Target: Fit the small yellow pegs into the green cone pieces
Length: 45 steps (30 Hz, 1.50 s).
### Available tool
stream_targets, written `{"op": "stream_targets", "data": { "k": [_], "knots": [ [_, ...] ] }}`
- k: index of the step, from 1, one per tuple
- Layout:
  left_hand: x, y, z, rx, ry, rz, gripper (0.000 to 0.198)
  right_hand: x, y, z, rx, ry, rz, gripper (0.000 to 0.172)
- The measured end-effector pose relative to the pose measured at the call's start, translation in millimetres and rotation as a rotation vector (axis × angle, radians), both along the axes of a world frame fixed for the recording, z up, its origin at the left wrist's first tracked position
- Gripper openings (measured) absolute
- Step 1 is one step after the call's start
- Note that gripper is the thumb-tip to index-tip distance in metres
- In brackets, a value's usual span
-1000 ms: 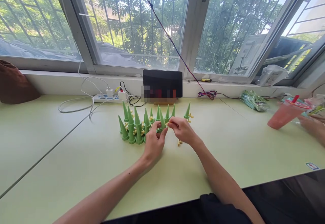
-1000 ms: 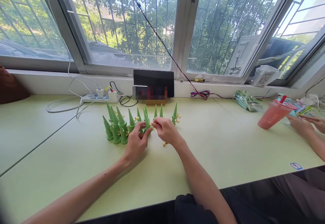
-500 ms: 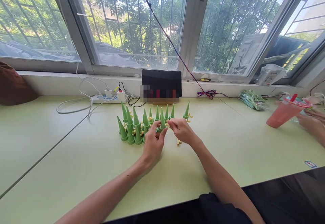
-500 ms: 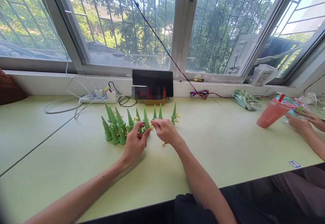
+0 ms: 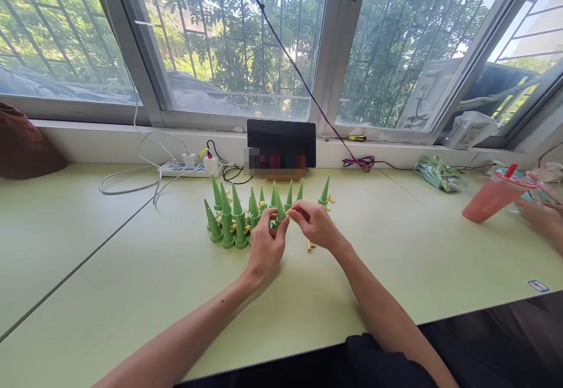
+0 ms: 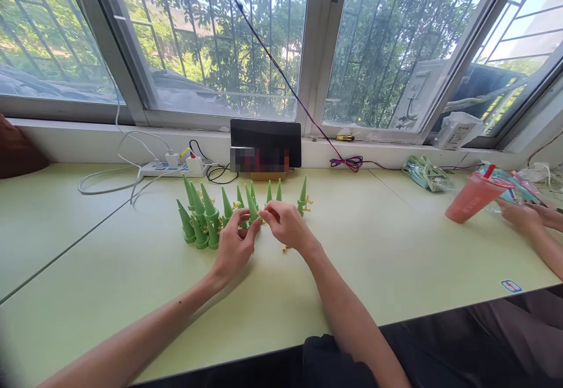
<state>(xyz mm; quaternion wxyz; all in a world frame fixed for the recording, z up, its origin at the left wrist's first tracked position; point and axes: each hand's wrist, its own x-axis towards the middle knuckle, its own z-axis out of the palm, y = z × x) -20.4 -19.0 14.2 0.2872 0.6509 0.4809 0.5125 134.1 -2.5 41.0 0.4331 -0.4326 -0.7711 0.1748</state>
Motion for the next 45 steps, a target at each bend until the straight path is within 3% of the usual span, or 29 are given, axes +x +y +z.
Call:
{"op": "stream_targets", "data": {
  "k": [15,22,28,31,38,45],
  "knots": [
    [0.1,-4.6,1.2,0.053,0.042,-0.046,0.028,0.5,2.9,-3.2,0.027,-0.036,-0.048,0.041],
    [-1.1,-2.1,-5.8,0.173,0.085,-0.071,0.024,-1.4,0.8,-1.4,0.014,-0.054,-0.070,0.044],
    [0.3,-3.5,-3.5,0.173,0.136,-0.020,0.026,-1.0,0.8,-0.4,0.016,-0.030,-0.080,0.045],
    [1.6,-4.7,0.6,0.139,0.126,0.007,0.028,-0.2,0.2,0.9,0.038,0.001,-0.091,0.043],
    [0.6,-2.5,4.0,0.060,0.070,0.040,0.030,0.5,0.9,0.4,-0.017,0.040,0.041,0.018],
    [-1.5,-2.8,3.4,0.111,0.122,0.025,0.027,2.6,3.4,-2.2,-0.023,0.017,0.055,0.025]
  ]
}}
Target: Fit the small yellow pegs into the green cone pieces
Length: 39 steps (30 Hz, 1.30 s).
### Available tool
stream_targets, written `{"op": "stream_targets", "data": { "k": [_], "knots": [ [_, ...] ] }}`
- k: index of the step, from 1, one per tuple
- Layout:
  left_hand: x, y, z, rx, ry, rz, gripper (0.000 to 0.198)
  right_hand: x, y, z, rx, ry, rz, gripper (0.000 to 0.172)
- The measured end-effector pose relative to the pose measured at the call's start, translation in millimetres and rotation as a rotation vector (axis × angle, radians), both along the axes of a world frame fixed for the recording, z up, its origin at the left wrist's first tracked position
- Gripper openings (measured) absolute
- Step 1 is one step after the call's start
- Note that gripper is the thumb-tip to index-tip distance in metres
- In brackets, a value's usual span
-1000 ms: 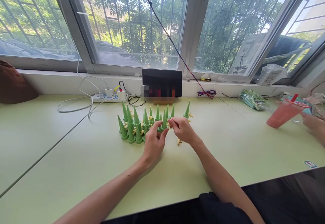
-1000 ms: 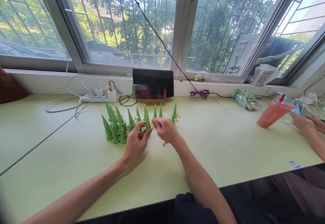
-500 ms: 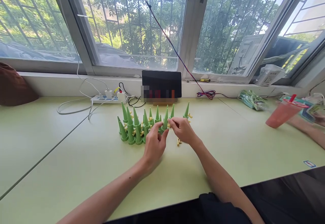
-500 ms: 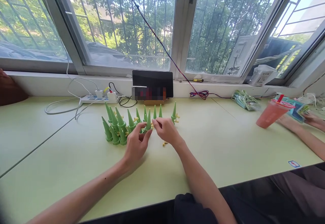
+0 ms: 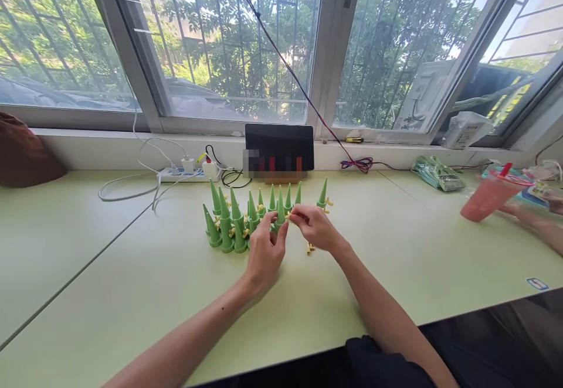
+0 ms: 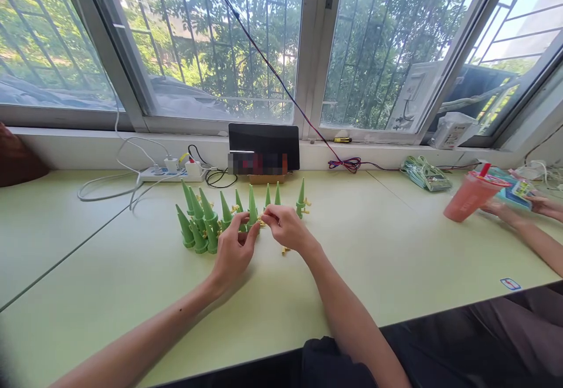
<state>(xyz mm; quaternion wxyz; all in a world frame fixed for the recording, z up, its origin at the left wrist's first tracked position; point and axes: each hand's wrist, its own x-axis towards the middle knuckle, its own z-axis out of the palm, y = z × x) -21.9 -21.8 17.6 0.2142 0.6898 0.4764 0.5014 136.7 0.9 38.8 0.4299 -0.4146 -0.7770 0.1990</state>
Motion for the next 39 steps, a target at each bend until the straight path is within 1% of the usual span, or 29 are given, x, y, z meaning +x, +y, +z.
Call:
{"op": "stream_targets", "data": {
  "k": [8,16,22,25,28,32,33,39],
  "knots": [
    [-0.1,-1.2,-0.2,-0.052,-0.039,-0.052,0.025,-0.9,2.3,-3.4,0.010,-0.030,-0.008,0.033],
    [-0.1,-0.9,-1.9,-0.049,-0.081,-0.075,0.029,-0.5,2.6,-4.2,-0.010,-0.066,-0.027,0.039],
    [-0.2,-1.2,-0.8,-0.050,-0.075,-0.069,0.031,-1.7,2.1,-4.0,-0.009,-0.048,-0.024,0.043],
    [0.9,-0.6,0.1,-0.040,-0.051,-0.047,0.030,-2.0,0.9,-2.5,-0.003,-0.024,-0.033,0.043],
    [1.7,0.3,0.5,-0.023,-0.049,-0.018,0.030,-2.0,-1.1,-0.2,0.006,0.002,-0.045,0.037],
    [1.9,1.3,-0.2,-0.050,-0.072,0.008,0.030,-2.1,-2.6,1.1,0.003,0.031,-0.022,0.016],
    [2.0,1.5,-0.6,-0.060,-0.075,0.008,0.031,-2.1,-2.6,1.0,0.005,0.033,-0.020,0.015],
    [1.5,0.0,-2.3,-0.108,-0.081,-0.042,0.033,-1.5,-1.5,0.3,0.018,0.008,-0.035,0.022]
  ]
}}
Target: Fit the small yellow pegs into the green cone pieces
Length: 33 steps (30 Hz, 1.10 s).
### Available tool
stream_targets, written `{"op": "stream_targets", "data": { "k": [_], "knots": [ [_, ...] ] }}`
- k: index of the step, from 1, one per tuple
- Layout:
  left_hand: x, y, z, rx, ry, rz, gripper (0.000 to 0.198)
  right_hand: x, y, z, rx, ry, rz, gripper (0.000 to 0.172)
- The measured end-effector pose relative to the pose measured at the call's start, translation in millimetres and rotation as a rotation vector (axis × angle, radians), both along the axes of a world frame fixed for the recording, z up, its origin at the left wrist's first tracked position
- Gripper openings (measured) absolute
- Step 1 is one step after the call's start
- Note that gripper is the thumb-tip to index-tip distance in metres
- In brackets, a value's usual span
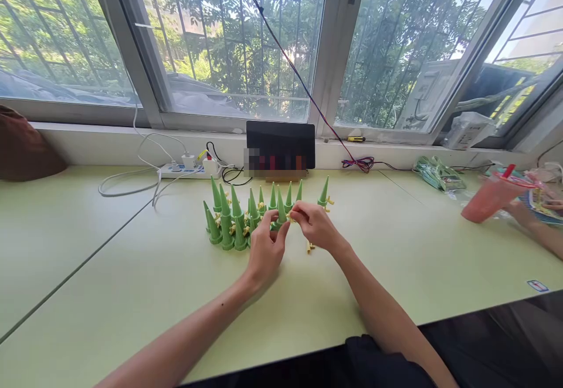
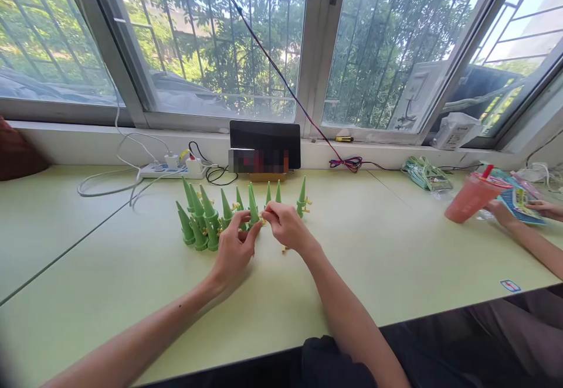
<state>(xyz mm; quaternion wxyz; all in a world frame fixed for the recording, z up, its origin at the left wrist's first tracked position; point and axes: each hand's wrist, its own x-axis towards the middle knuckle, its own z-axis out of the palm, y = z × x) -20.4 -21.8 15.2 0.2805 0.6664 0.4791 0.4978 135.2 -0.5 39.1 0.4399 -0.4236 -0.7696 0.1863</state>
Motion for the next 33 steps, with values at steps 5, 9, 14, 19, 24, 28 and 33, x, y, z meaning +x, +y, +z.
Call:
{"op": "stream_targets", "data": {
  "k": [5,9,14,19,24,28,33],
  "knots": [
    [-1.3,-1.1,0.0,0.010,0.000,-0.024,0.030,1.1,0.8,0.3,0.018,-0.021,0.004,0.027],
    [-1.5,-1.9,0.2,0.011,0.002,-0.038,0.029,0.8,1.0,0.0,0.042,-0.037,-0.003,0.035],
    [-1.0,-3.3,2.0,0.017,-0.026,-0.051,0.028,0.1,1.2,-1.7,0.035,-0.052,-0.025,0.039],
    [-0.3,-4.5,3.3,0.035,-0.037,-0.057,0.028,-0.2,1.3,-2.6,0.019,-0.075,-0.056,0.043],
    [1.9,-5.4,5.0,0.010,-0.058,-0.076,0.029,-1.3,1.0,-1.7,0.007,-0.027,-0.074,0.048],
    [2.3,-4.3,5.4,-0.054,-0.126,-0.085,0.033,-2.0,-1.2,0.7,0.023,0.012,-0.055,0.045],
    [1.3,-2.5,2.6,-0.062,-0.123,-0.069,0.034,-2.2,-2.0,0.7,0.015,-0.008,-0.029,0.038]
  ]
}}
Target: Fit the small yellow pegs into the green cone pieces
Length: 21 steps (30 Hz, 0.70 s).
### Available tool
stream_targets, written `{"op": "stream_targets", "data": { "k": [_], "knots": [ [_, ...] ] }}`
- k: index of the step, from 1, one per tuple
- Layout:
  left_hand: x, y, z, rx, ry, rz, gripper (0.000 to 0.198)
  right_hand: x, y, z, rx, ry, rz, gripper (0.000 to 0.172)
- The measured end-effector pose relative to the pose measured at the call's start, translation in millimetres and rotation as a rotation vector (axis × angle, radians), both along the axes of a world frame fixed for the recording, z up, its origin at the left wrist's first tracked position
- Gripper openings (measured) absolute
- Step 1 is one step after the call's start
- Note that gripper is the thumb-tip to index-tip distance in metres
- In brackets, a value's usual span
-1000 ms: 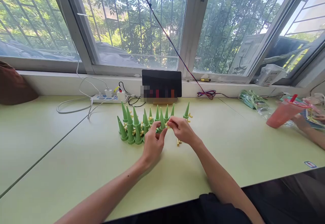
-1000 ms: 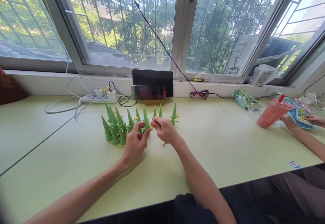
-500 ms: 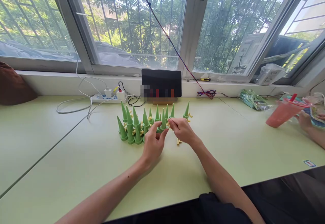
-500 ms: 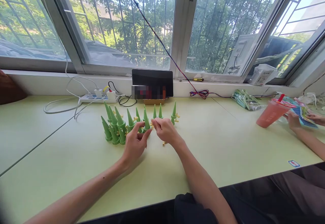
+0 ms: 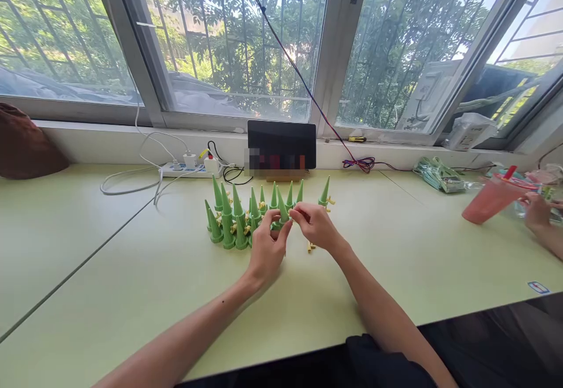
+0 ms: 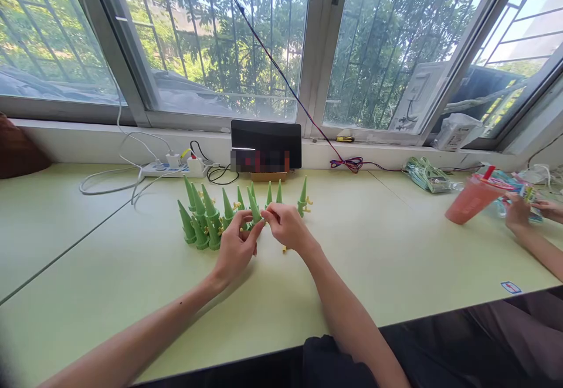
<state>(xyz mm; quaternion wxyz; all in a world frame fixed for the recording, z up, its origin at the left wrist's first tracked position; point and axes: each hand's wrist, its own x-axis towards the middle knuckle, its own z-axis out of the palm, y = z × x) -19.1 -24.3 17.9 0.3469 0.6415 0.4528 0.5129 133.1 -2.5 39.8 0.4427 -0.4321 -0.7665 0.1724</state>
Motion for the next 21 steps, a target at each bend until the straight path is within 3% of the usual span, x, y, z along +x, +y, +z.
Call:
{"op": "stream_targets", "data": {
  "k": [21],
  "knots": [
    [0.2,0.8,-4.0,0.076,0.021,0.006,0.025,-3.9,-0.6,-0.6,-0.027,0.005,-0.016,0.042]
  ]
}}
